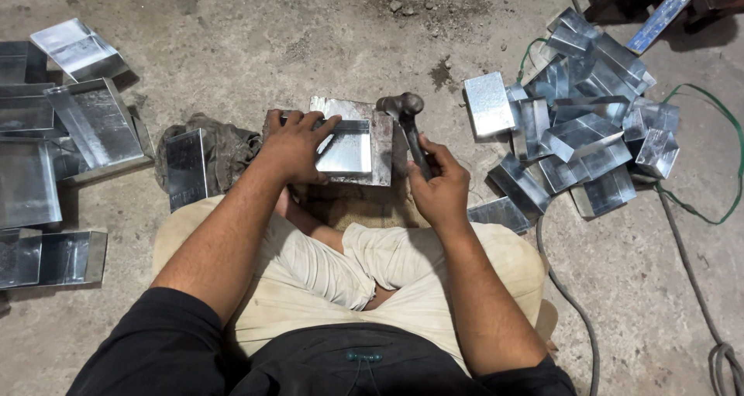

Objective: The person sits on the floor and repeatedly hammers small rectangular metal boxes placed on a block. They pick up each box, position it, strike it with a hammer, and set it aside, continuing the process with multiple units.

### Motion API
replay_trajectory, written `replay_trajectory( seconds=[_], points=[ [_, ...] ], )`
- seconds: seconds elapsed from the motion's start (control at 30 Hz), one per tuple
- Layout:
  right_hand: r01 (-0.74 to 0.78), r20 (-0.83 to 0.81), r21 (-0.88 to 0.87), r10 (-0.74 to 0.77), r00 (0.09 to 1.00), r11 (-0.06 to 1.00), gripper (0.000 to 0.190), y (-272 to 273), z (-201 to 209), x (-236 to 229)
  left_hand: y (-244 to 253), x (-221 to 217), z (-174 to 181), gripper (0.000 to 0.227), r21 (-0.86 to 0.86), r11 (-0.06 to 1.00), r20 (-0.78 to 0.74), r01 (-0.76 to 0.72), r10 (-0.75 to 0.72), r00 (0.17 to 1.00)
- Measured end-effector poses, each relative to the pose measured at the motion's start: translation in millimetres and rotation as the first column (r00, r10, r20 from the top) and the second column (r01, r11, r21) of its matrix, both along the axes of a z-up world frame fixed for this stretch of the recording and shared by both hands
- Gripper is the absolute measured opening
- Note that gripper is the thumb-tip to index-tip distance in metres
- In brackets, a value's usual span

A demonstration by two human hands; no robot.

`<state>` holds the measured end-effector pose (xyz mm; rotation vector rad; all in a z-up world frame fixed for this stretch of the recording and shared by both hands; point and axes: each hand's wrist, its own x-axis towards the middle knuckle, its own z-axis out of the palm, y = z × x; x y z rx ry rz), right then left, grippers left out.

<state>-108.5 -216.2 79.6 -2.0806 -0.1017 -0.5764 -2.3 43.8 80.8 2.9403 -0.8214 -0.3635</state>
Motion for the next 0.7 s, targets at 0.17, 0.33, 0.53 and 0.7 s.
replay_trajectory(
  seconds=[0.17, 0.33, 0.53, 0.7],
  points=[
    [0.002, -0.42, -0.087, -0.039, 0.906, 0.996, 0.046, 1.9, 2.7, 5.4, -0.2, -1.6, -4.3, 0.123, -0.04, 0.999, 0.007, 0.0, 0.001, 1.0],
    [-0.004, -0.389, -0.053, -0.017, 0.921, 0.999, 0.046, 9.2, 6.4, -3.1, -2.5, -2.4, -2.5, 0.125, -0.026, 0.999, -0.013, -0.025, 0.025, 1.0],
    [-0.028, -0.249, -0.062, 0.011, 0.968, 0.998, 0.047, -1.0, 10.4, -6.5, 2.3, 5.0, 4.9, 0.127, -0.063, 0.997, -0.08, -0.048, 0.042, 0.996],
    [0.099, -0.104, 0.175, -0.081, 0.991, 0.98, 0.035, -19.3, 56.6, -21.9, 36.1, 36.5, -15.3, 0.139, -0.274, 0.849, -0.708, -0.452, 0.141, 0.692]
  ],
)
